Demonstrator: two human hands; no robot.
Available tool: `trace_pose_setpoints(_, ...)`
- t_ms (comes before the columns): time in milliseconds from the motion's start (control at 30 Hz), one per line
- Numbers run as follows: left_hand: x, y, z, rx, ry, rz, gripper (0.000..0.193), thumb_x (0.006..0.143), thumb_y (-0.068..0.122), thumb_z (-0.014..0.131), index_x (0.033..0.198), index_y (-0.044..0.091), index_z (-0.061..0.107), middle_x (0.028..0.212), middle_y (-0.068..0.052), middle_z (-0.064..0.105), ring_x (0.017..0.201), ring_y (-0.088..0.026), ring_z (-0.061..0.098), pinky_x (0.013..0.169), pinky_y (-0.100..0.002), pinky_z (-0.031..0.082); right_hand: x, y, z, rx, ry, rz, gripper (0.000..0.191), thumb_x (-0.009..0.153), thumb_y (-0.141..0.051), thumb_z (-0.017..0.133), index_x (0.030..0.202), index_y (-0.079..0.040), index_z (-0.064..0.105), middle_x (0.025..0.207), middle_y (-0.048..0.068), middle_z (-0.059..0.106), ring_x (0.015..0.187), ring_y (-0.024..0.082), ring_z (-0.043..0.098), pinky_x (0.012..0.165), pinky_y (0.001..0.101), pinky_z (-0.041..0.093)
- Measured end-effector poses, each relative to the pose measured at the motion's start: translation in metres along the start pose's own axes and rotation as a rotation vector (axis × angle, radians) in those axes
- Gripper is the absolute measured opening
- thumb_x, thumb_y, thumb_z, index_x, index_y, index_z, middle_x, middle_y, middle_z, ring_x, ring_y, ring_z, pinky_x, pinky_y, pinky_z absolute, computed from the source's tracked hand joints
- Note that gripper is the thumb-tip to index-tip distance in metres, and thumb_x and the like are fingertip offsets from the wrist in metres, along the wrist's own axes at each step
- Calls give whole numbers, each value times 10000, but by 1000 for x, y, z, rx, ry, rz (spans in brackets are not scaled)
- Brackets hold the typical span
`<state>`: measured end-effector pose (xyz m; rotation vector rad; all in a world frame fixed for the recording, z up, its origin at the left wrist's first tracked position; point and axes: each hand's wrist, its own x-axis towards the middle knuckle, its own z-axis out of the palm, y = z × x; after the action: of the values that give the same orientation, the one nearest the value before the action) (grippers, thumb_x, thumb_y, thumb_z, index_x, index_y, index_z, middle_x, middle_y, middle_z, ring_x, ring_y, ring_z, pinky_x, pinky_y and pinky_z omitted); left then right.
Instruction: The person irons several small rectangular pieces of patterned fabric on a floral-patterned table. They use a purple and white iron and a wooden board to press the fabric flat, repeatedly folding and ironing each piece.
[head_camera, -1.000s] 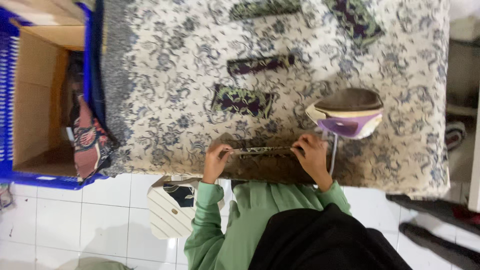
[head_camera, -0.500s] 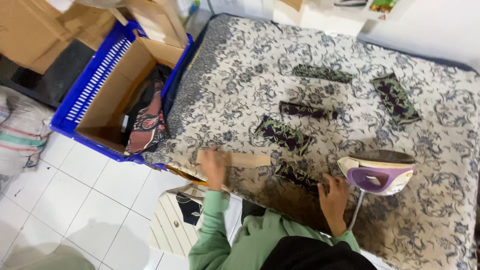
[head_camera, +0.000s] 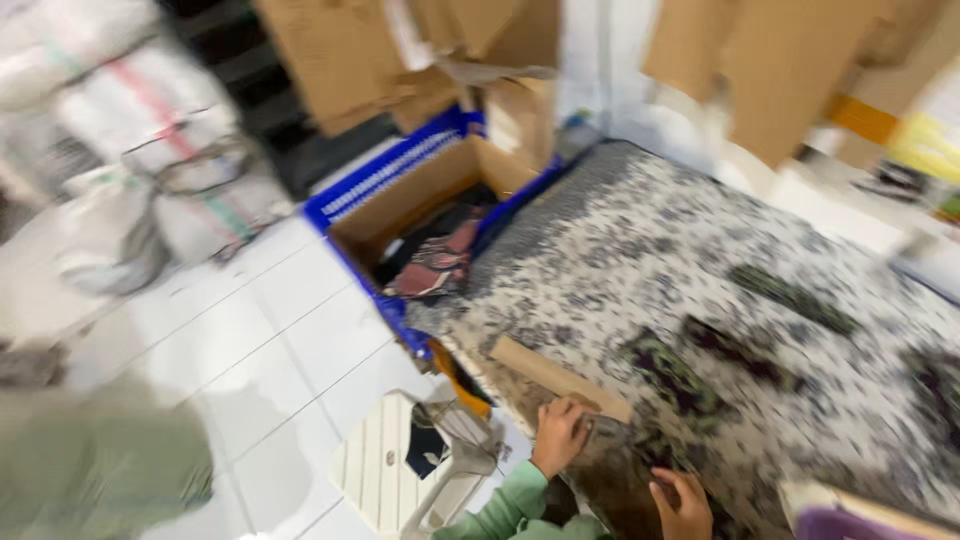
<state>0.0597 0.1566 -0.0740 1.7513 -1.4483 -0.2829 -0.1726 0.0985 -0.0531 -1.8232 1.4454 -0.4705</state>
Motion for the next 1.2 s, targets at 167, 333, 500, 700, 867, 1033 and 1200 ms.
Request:
trace_pose_setpoints(167,-11,-32,-30,-122,45,-73,241,976,110,699,1215,133,685,1089,-101,583,1032,-339,580,876,-479,466,27,-29,9,162,-81,-177,240,932,-225,713,1080,-50,786,1093,111,755,1024,235,723,876,416,572)
trace_pose_setpoints(333,-10,-46,-59,-203,190,55,207,1017,106,687,1223,100,681,1096,-103,605,1007,-333,631,864,-457,532,30,-126,-28,220,-48,-697,131,964,-157,720,1051,-67,759,992,82,756,948,208,727,886,368,555)
trace_pose_setpoints(500,-13,-42,-74,-195,199,46,139,1011,130,682,1144,99,707,1046,-94,693,994,-300,694,874,-390,569,-9,-252,-26,347,-340,-1682,198,766,-297,816,840,-131,736,769,-24,691,744,183,691,711,346,510)
trace_pose_setpoints(700,-50,-44,-91,-294,118,122,183,918,84,664,1100,80,691,1018,-90,680,959,-262,679,906,-383,565,-87,-338,-23,514,-576,-1866,525,784,-212,890,595,-108,411,565,28,423,471,205,486,450,361,367)
trace_pose_setpoints(867,-62,-41,-91,-365,184,-14,215,892,-15,628,1076,63,705,1006,-104,703,932,-274,716,805,-368,574,-103,-332,-53,660,-611,-1881,559,882,-22,820,648,-90,317,606,17,325,486,178,406,450,323,317)
trace_pose_setpoints(1033,-59,-14,-73,-292,134,-33,206,874,-46,655,1035,53,735,926,-111,698,849,-264,686,743,-356,553,-107,-291,-93,680,-442,-1869,589,886,87,815,668,-101,300,612,27,309,485,191,377,449,347,244)
trace_pose_setpoints(1200,-27,16,-53,-370,23,-132,98,947,42,695,1026,59,750,832,-123,660,710,-283,665,668,-386,536,-137,-261,-100,754,-180,-1436,561,837,32,809,661,-80,288,634,40,290,491,209,338,496,362,249)
